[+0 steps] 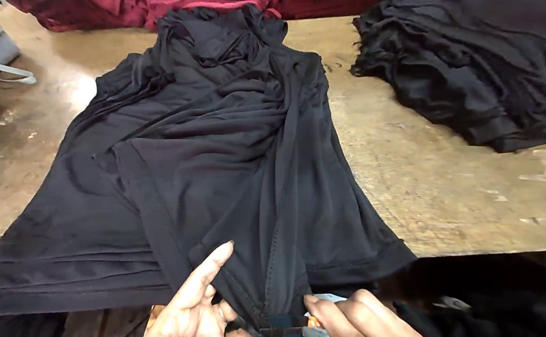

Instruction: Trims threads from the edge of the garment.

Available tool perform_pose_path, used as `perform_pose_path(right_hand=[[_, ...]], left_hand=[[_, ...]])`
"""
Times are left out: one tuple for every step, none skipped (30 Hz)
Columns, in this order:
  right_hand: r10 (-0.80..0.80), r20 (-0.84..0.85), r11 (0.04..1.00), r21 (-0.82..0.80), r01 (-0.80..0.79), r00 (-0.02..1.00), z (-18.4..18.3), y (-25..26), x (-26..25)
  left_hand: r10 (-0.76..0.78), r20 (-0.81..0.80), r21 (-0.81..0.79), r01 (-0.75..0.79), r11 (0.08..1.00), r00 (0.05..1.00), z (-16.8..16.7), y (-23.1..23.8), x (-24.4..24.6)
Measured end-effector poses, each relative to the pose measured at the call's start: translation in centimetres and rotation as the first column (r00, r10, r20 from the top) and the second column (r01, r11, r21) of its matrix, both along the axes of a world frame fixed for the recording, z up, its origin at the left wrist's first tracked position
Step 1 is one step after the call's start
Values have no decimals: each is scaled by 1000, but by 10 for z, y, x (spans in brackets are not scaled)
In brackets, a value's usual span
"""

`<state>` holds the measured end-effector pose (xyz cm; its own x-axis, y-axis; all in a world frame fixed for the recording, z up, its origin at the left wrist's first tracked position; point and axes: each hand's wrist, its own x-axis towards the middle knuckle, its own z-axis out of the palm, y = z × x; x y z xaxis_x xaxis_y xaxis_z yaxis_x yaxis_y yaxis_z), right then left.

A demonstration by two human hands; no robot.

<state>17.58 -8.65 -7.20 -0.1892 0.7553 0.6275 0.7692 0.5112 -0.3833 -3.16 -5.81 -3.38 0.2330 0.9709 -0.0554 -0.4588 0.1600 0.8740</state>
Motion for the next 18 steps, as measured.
perform_pose_path(right_hand=[[0,5,1000,9,0,1000,0,1,0],[2,10,1000,12,-2,1000,1,1,0],[6,18,1000,12,-6,1000,1,2,0],[10,27,1000,10,-10,1000,1,2,0],[13,39,1000,7,-13,999,1,2,0],[16,49,1000,0,-16,999,1,2,0],[17,57,1000,-7,-17,998,1,2,1],[18,63,1000,-10,-17,998,1,2,1],[21,62,1000,-15,-20,998,1,2,1],[27,55,999,-25,-26,998,2,2,2],[34,40,999,-44,-32,999,3,2,2],[39,19,997,-69,-38,999,4,2,2],[41,3,995,-93,-41,999,5,2,3],[39,-3,994,-105,-39,999,5,2,4],[36,-3,993,-109,-36,999,4,1,6],[34,-1,994,-105,-34,999,3,0,7],[33,1,995,-95,-33,999,2,0,8],[30,4,996,-83,-30,1000,1,-1,9]], left_hand=[[3,-1,2,-3,1000,1000,0,0,0],[11,-5,0,-11,1000,1000,1,0,1],[16,-12,-2,-16,1000,1000,2,0,1],[23,-19,-1,-23,1000,1000,2,0,1],[31,-31,1,-31,1000,999,2,0,1],[33,-38,3,-33,999,999,2,0,0],[33,-48,6,-33,999,998,1,0,0],[36,-57,10,-35,999,998,0,0,0],[41,-63,12,-40,999,997,0,-1,0],[44,-62,9,-44,999,997,0,-1,1],[44,-58,7,-44,999,997,1,-1,1],[37,-52,9,-37,999,998,1,0,0],[30,-45,14,-30,999,999,0,0,0],[23,-37,18,-22,1000,999,0,0,-1],[19,-30,18,-18,1000,999,0,0,-2],[16,-26,15,-16,1000,1000,0,0,-2],[15,-27,14,-14,1000,1000,0,-1,-3],[16,-32,14,-15,1000,999,0,-1,-3]])
